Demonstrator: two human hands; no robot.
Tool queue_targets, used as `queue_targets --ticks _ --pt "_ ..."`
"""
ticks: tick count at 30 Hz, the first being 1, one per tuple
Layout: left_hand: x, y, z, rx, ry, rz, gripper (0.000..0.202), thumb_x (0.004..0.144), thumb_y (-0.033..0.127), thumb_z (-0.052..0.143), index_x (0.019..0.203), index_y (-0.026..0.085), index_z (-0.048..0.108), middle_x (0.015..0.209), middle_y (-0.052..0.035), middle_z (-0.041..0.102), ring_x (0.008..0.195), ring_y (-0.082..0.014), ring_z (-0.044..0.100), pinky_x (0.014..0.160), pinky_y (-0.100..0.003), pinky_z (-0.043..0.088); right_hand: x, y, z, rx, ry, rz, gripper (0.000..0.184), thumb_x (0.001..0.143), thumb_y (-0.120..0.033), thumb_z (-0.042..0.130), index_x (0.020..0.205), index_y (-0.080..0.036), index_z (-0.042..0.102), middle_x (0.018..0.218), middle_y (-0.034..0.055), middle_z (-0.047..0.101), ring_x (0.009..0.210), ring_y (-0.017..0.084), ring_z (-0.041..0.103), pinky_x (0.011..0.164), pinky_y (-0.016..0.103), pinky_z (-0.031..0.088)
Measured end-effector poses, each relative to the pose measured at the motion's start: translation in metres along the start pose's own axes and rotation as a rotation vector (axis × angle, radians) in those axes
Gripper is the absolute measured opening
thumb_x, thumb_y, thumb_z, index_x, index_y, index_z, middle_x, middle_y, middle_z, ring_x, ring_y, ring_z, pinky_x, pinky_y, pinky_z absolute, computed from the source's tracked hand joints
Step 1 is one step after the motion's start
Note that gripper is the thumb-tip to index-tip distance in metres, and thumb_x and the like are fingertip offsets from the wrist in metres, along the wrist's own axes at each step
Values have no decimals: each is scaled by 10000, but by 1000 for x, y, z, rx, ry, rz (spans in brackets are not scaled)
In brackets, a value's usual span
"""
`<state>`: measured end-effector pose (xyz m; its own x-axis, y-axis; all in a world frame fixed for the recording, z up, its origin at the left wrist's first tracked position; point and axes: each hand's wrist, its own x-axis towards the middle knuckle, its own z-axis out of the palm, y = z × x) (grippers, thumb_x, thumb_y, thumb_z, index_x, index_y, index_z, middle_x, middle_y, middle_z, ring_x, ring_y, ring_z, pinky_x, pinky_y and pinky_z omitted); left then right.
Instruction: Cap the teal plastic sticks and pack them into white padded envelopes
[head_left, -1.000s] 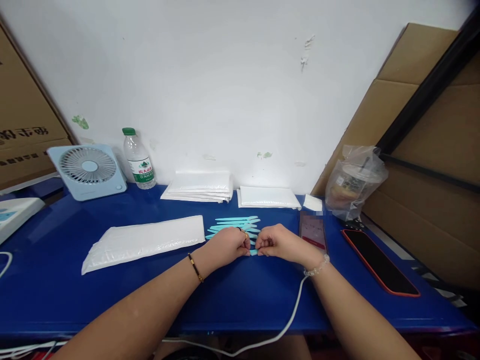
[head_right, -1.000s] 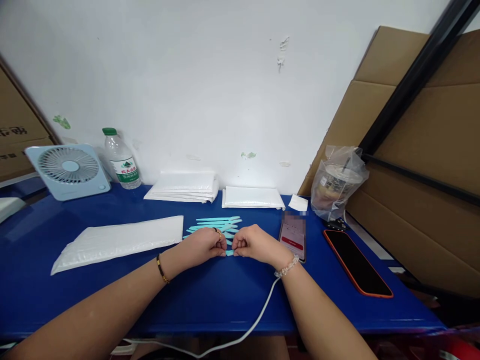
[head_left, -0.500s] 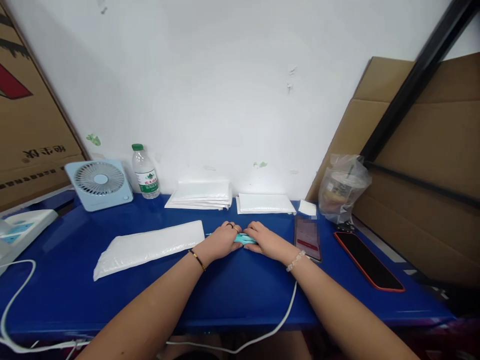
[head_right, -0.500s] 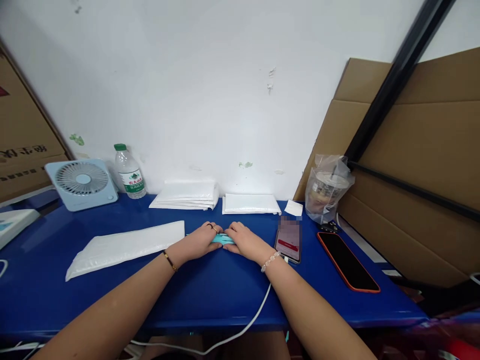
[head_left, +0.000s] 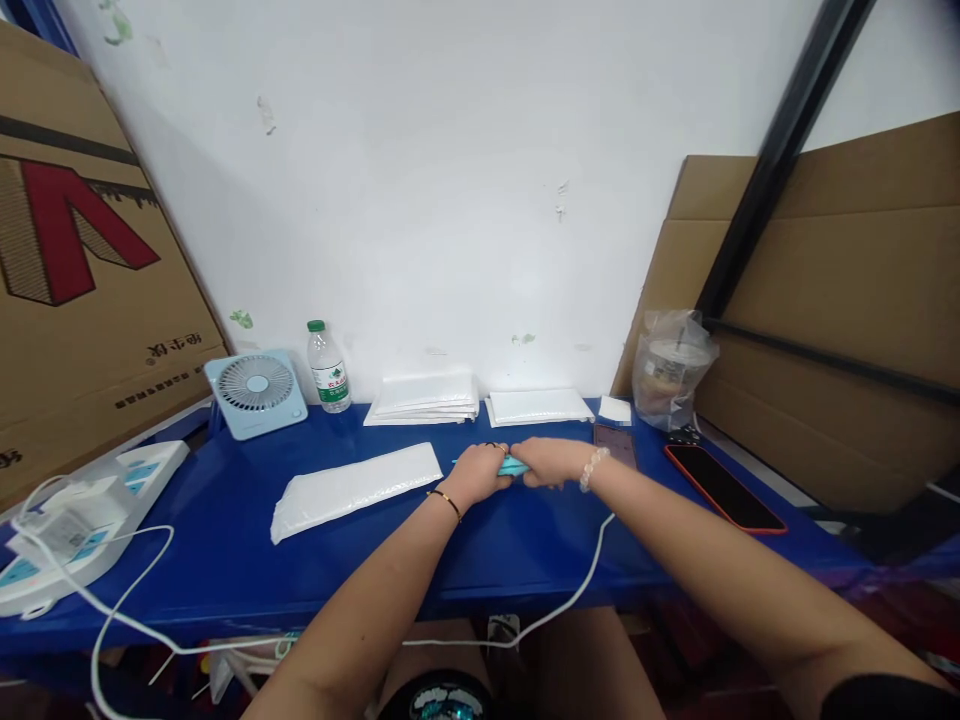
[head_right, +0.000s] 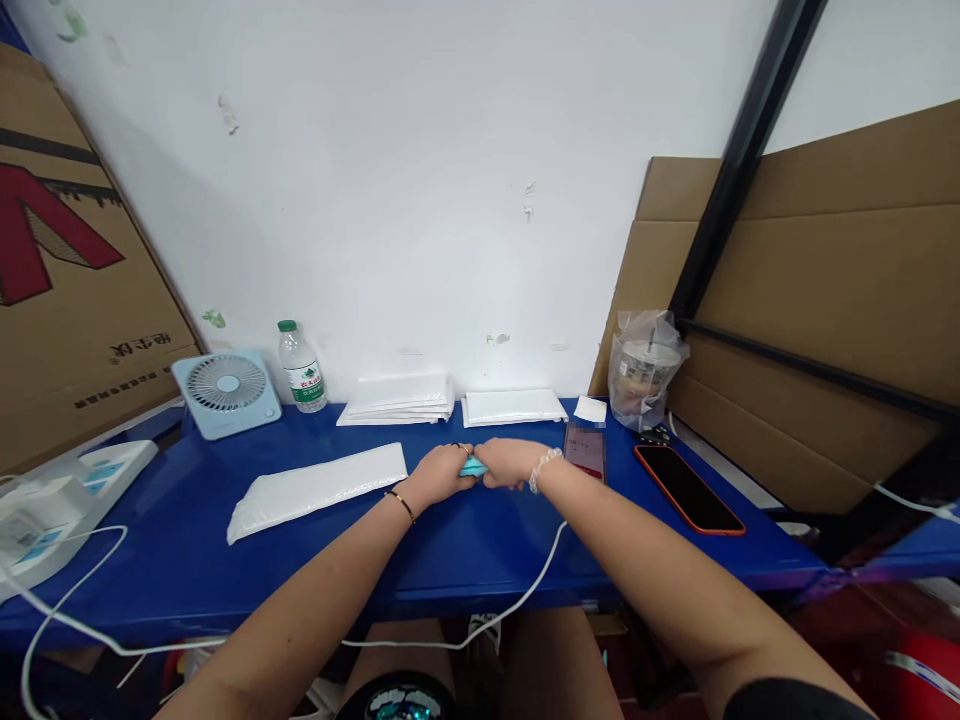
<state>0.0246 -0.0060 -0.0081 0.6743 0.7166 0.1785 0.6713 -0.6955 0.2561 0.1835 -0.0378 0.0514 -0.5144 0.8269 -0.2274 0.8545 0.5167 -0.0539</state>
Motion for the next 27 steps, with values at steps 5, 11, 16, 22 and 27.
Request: queue_targets --ticks 5,11,16,22,27 --pt "5 24 -9 -434 276 -68 295 840 432 467 945 170 553 880 -61 649 803 -198 609 655 -265 430 -28 -18 -80 42 197 -25 362 660 -274 694 996 -165 615 798 62 666 644 176 593 569 258 403" --pt "-16 48 0 -872 289 -190 310 773 423 552 619 155 524 525 -3 539 503 -129 503 511 -246 381 -33 -60 -74 114 367 -254 304 930 -337 393 904 -157 636 870 78 653 794 178 578 700 270 407" --pt "-31 47 14 -899 235 -237 218 743 313 581 599 162 517 529 -10 555 535 -136 530 526 -247 396 -26 -65 -33 290 413 -99 355 949 -317 333 842 -151 628 784 74 654 718 170 589 663 269 406" --pt "-49 59 -6 -1421 -16 -215 325 733 422 619 673 192 397 461 99 288 377 -38 235 403 -191 204 -50 -44 -24 1021 478 -240 572 837 -482 515 1327 -226 368 1175 113 595 1049 221 560 864 358 427" --pt "-86 94 15 -1899 -716 -7 370 653 431 611 614 201 325 474 105 165 344 -13 37 370 -207 83 -69 -77 22 1304 199 -575 848 708 -669 544 1362 -187 304 1299 167 492 1172 255 491 935 385 386"
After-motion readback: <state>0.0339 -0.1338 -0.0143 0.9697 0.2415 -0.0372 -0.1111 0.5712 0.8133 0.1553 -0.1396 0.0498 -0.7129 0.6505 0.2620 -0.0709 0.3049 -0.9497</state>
